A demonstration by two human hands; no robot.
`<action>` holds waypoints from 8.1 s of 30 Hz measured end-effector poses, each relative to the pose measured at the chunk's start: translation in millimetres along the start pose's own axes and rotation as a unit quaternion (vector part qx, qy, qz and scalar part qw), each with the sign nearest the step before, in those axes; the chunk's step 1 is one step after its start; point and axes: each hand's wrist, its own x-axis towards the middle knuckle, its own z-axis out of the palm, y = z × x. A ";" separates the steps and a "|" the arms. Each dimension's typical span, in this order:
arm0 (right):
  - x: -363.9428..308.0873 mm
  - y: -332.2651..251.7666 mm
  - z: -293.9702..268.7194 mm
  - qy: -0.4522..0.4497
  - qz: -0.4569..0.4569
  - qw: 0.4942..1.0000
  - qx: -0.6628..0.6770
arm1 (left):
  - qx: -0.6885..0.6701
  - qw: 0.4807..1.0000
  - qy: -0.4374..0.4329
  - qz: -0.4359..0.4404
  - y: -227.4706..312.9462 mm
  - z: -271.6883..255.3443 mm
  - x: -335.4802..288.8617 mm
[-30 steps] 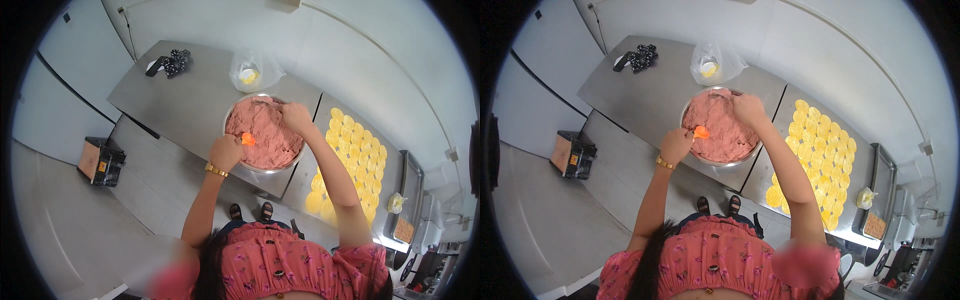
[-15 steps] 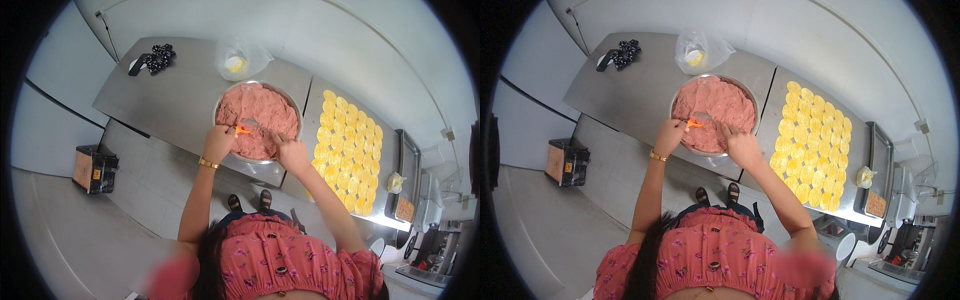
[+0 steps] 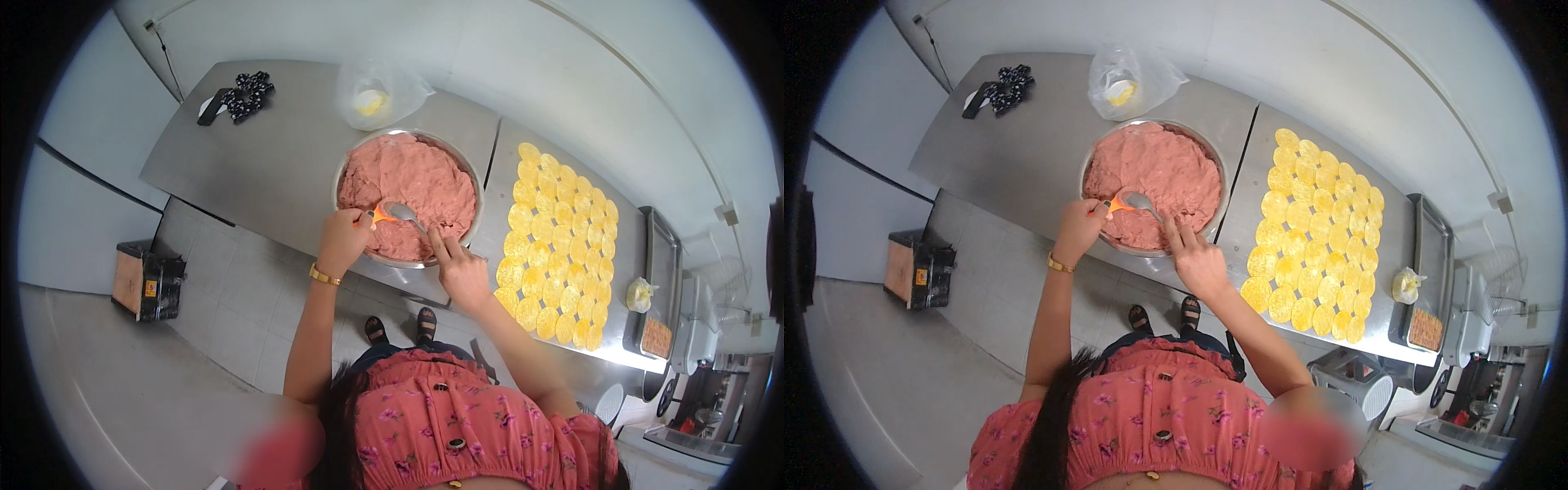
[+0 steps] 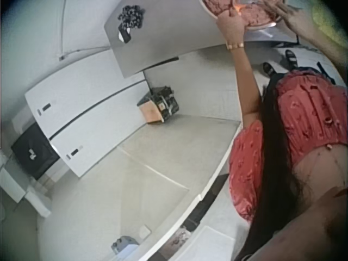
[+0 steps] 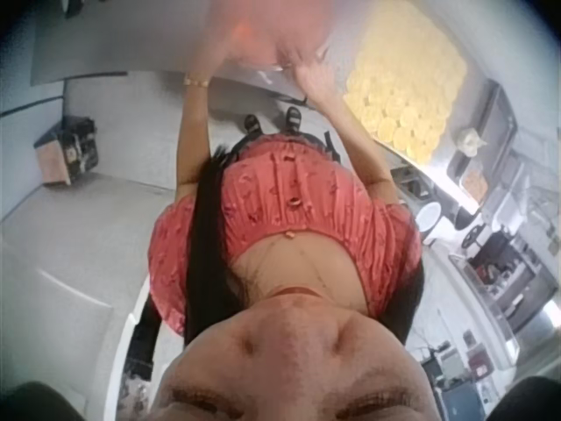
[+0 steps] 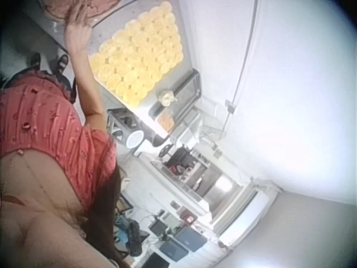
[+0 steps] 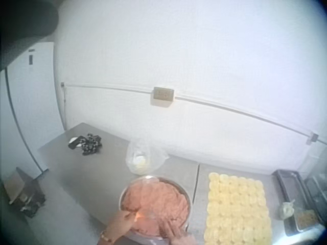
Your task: The person folds yellow circular pastry shells into cones and places them on a stainless steel table. Then the person scoops pink filling from a large bowl using an orange scoop and a metal spoon, and places the filling into each pastry shell.
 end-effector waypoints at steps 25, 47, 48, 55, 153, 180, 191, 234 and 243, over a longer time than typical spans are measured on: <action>-2.0 -12.0 4.6 -0.028 0.065 0.997 0.009 | -0.048 0.996 0.062 0.048 4.1 16.9 -14.0; 6.7 16.7 6.1 0.041 0.130 0.957 0.255 | -0.168 0.982 0.040 0.071 -18.6 23.6 -31.0; 11.8 23.1 2.0 0.017 0.144 0.953 0.266 | -0.157 0.985 0.033 0.057 -17.0 23.4 -32.5; 18.4 15.3 -19.6 -0.047 0.149 0.967 0.203 | 0.066 0.957 0.102 0.262 0.4 31.1 -29.5; 26.7 19.6 -92.2 -0.048 0.045 0.993 -0.096 | 0.180 0.931 0.066 0.310 29.7 20.3 7.7; 15.1 134.3 -69.6 -0.094 0.301 0.624 0.715 | 0.201 0.943 0.102 0.246 46.3 40.7 0.7; 32.2 280.5 -71.8 0.243 0.380 0.892 0.026 | 0.133 0.981 0.102 0.101 43.8 35.4 -22.2; 104.4 77.6 -31.7 -0.120 -0.077 0.987 -0.072 | 0.152 0.983 0.092 0.038 12.1 4.2 -42.1; 23.9 42.3 -22.2 -0.061 -0.078 0.992 -0.084 | 0.156 0.982 0.099 0.031 20.5 24.1 -24.1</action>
